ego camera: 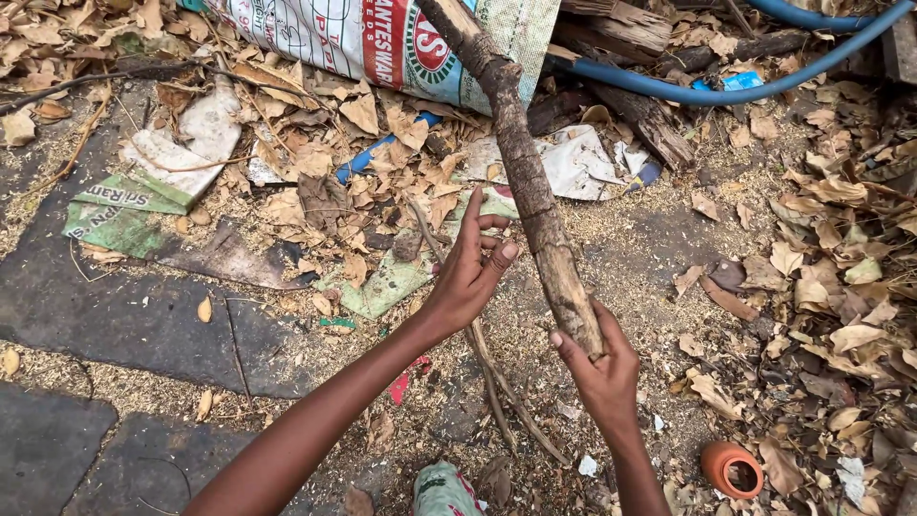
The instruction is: Breaking and sorting dry sticks and branches on the ground.
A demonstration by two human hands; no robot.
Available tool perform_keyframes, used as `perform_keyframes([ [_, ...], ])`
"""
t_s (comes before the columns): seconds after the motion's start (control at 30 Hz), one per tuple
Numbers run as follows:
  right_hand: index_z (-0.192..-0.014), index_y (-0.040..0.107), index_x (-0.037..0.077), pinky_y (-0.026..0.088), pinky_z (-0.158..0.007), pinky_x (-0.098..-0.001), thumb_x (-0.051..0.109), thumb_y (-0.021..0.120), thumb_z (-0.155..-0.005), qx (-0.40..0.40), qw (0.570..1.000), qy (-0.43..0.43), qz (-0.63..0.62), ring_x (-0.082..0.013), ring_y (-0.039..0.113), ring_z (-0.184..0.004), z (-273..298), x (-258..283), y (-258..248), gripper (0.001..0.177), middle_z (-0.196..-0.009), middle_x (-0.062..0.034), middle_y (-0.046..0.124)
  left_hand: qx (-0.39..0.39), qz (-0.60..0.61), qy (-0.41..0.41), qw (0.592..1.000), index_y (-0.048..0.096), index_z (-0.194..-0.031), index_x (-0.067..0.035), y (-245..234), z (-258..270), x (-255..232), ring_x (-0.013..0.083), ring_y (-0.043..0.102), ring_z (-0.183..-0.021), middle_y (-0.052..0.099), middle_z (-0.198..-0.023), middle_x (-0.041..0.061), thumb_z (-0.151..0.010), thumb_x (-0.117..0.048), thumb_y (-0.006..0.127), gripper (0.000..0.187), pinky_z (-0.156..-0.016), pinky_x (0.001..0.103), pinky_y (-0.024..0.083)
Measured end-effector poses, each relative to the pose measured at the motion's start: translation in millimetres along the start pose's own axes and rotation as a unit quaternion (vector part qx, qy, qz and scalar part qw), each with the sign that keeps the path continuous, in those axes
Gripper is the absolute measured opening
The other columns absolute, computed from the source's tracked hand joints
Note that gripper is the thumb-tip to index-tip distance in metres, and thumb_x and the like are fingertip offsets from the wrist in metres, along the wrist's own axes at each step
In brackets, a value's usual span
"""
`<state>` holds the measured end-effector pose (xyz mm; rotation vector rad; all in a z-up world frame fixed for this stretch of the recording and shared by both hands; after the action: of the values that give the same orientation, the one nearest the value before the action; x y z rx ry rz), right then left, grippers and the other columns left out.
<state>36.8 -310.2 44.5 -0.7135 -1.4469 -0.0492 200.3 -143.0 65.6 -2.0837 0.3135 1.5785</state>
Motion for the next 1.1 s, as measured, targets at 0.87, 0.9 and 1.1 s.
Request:
perform_keyframes([
  [0.87,-0.098,0.068,0.009,0.059,-0.073,-0.0320,0.018,0.074,-0.087,0.308,0.902,0.244,0.177,-0.0174,0.068,-0.079,-6,-11,49,0.016,-0.092,-0.0102,0.073,0.106,-0.274,-0.370,0.882,0.064,-0.121,-0.010,-48,32,89,0.0164,0.069,-0.080,0.073,-0.099,0.009,-0.097,-0.029,0.064,0.031,-0.078,0.037,0.054],
  [0.9,-0.101,0.065,0.011,0.055,-0.067,-0.0321,0.019,0.073,-0.088,0.327,0.872,0.283,0.231,-0.0173,0.065,-0.076,13,-4,54,0.017,-0.092,-0.0104,0.072,0.119,-0.267,-0.400,0.868,0.067,-0.117,-0.011,-48,32,91,0.0140,0.067,-0.071,0.074,-0.089,0.008,-0.097,-0.029,0.064,0.027,-0.074,0.036,0.053],
  [1.1,-0.100,0.062,0.007,0.056,-0.052,-0.0315,0.007,0.063,-0.090,0.244,0.925,0.142,0.256,-0.0155,0.065,-0.061,57,-50,85,0.010,-0.090,-0.0097,0.064,0.187,-0.213,-0.374,0.883,0.076,-0.098,-0.004,-22,47,155,0.0078,0.057,-0.057,0.066,-0.068,0.002,-0.096,-0.023,0.063,0.023,-0.055,0.028,0.048],
])
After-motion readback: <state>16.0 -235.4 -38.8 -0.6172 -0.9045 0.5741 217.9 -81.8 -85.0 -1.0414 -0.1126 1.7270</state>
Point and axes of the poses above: each hand's wrist, its own z-axis away from the middle knuckle, its own y-axis out of the palm, x = y × z, the point moved 1 cm from there along -z, towards the middle knuckle
